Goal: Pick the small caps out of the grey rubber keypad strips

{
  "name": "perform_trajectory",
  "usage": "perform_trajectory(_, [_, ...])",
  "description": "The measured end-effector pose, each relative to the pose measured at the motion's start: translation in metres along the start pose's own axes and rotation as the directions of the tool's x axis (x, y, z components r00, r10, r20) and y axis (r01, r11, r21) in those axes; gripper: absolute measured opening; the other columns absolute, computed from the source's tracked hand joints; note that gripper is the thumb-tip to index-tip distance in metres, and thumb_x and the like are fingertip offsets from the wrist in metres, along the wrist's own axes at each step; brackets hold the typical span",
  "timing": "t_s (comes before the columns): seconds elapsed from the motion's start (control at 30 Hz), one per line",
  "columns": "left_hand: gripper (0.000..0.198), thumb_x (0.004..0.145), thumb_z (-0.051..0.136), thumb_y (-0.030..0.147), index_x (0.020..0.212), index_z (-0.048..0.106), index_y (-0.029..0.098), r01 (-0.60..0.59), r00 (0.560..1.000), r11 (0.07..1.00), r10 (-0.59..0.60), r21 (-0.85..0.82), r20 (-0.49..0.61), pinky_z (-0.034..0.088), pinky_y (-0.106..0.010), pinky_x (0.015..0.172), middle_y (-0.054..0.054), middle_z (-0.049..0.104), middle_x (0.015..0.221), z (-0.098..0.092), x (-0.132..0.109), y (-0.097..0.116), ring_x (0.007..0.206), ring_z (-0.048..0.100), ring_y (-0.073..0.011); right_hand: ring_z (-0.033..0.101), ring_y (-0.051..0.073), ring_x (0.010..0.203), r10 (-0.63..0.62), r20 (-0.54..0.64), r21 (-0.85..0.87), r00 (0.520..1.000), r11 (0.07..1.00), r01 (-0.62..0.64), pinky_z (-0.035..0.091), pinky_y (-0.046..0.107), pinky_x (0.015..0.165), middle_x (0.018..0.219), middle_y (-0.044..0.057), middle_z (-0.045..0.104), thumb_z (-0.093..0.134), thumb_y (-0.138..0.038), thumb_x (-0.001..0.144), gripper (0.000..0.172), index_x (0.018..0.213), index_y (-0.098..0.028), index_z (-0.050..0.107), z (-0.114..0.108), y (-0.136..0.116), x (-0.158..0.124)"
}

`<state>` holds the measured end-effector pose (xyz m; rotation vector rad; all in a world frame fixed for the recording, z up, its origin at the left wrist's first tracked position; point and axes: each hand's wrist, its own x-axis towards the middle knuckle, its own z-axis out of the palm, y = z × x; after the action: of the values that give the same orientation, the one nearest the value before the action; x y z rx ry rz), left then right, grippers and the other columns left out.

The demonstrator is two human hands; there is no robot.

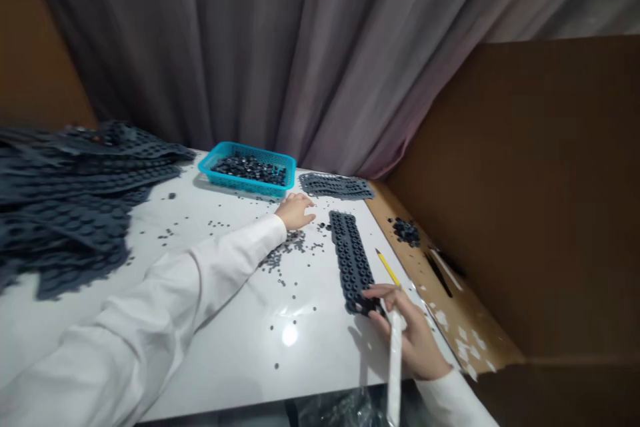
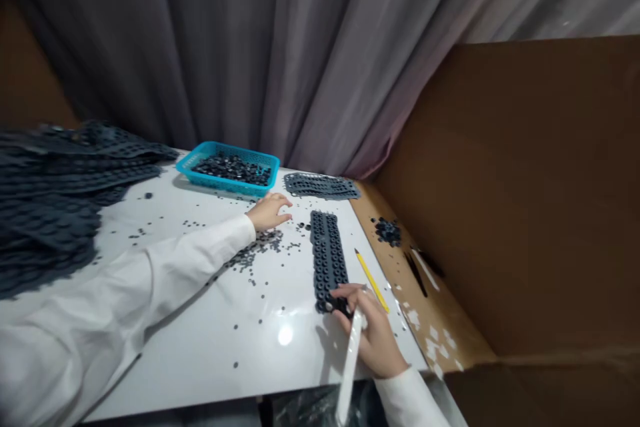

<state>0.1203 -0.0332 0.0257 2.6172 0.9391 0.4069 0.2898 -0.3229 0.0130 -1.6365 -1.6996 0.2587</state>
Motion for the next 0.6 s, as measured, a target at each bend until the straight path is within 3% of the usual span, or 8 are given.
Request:
perform_trajectory(0.13, [0.031,0.093,0.057,0.034,0.118,0.058,0.016,0.096,0.995,0.995,-0.097,0.009,0.037,0.055,-0.041,0.082,-0.009,0.062,0.116,-0.051,-0.054,-0.036,0.097,0.063,-0.0211,0.067,0.024,0.085,0.041,-0.012,0.170,0.999,0.985,-0.039,0.051,0.034,0.071,0.095,0.009,0.073,0.045,-0.041,0.094,0.022,0.079,-0.024,0.044,0.013,-0.030,0.025])
perform_trajectory(0.23, [0.022,0.092,0.051,0.022,0.109,0.066,0.019,0.208,0.978,0.976,-0.206,0.071,-0.036,0.050,-0.038,0.089,-0.006,0.069,0.103,-0.088,-0.113,-0.071,0.096,0.064,-0.0212,0.067,0.022,0.083,-0.040,0.093,0.287,0.995,0.958,0.011,0.050,0.033,0.072,0.092,0.008,0.073,0.042,-0.043,0.096,0.025,0.080,-0.024,0.046,0.038,-0.057,0.052])
perform_trajectory(0.3, [0.025,0.079,0.062,0.021,0.103,0.069,0.019,0.287,0.955,0.949,-0.273,0.129,-0.112,0.041,-0.042,0.098,-0.009,0.068,0.112,-0.115,-0.158,-0.096,0.110,0.059,-0.0282,0.067,0.021,0.082,-0.154,0.225,0.350,0.962,0.934,0.068,0.050,0.033,0.070,0.090,0.008,0.072,0.042,-0.044,0.096,0.026,0.082,-0.023,0.048,0.057,-0.076,0.067])
perform_trajectory(0.4, [0.037,0.054,0.075,0.024,0.091,0.070,0.024,0.390,0.913,0.904,-0.355,0.175,-0.203,0.039,-0.040,0.098,-0.007,0.067,0.113,-0.151,-0.223,-0.128,0.113,0.055,-0.0328,0.064,0.020,0.077,-0.254,0.434,0.370,0.865,0.925,0.086,0.049,0.033,0.069,0.081,0.006,0.068,0.043,-0.042,0.095,0.025,0.080,-0.022,0.049,0.080,-0.100,0.079])
perform_trajectory(0.47, [0.020,0.052,0.076,0.034,0.067,0.066,0.025,0.488,0.862,0.857,-0.443,0.167,-0.248,0.045,-0.035,0.080,-0.004,0.069,0.082,-0.165,-0.257,-0.143,0.088,0.063,-0.0295,0.061,0.020,0.074,-0.293,0.481,0.363,0.826,0.924,0.116,0.047,0.032,0.066,0.077,0.005,0.066,0.046,-0.042,0.094,0.025,0.078,-0.023,0.048,0.093,-0.109,0.083])
perform_trajectory(0.53, [0.038,0.059,0.071,0.051,0.043,0.052,0.023,0.606,0.781,0.785,-0.554,0.132,-0.290,0.043,-0.033,0.060,-0.004,0.056,0.049,-0.167,-0.276,-0.154,0.054,0.058,-0.0249,0.060,0.019,0.072,-0.296,0.492,0.378,0.819,0.920,0.105,0.045,0.032,0.065,0.076,0.004,0.064,0.047,-0.042,0.094,0.026,0.077,-0.023,0.047,0.104,-0.115,0.088])
perform_trajectory(0.6, [0.051,0.067,0.063,0.060,0.037,0.043,0.024,0.669,0.716,0.739,-0.614,0.078,-0.331,0.036,-0.031,0.050,-0.003,0.047,0.037,-0.158,-0.279,-0.160,0.042,0.050,-0.0228,0.058,0.018,0.069,-0.278,0.486,0.413,0.829,0.909,0.062,0.043,0.031,0.064,0.074,0.003,0.063,0.046,-0.045,0.094,0.029,0.075,-0.023,0.045,0.114,-0.117,0.093])
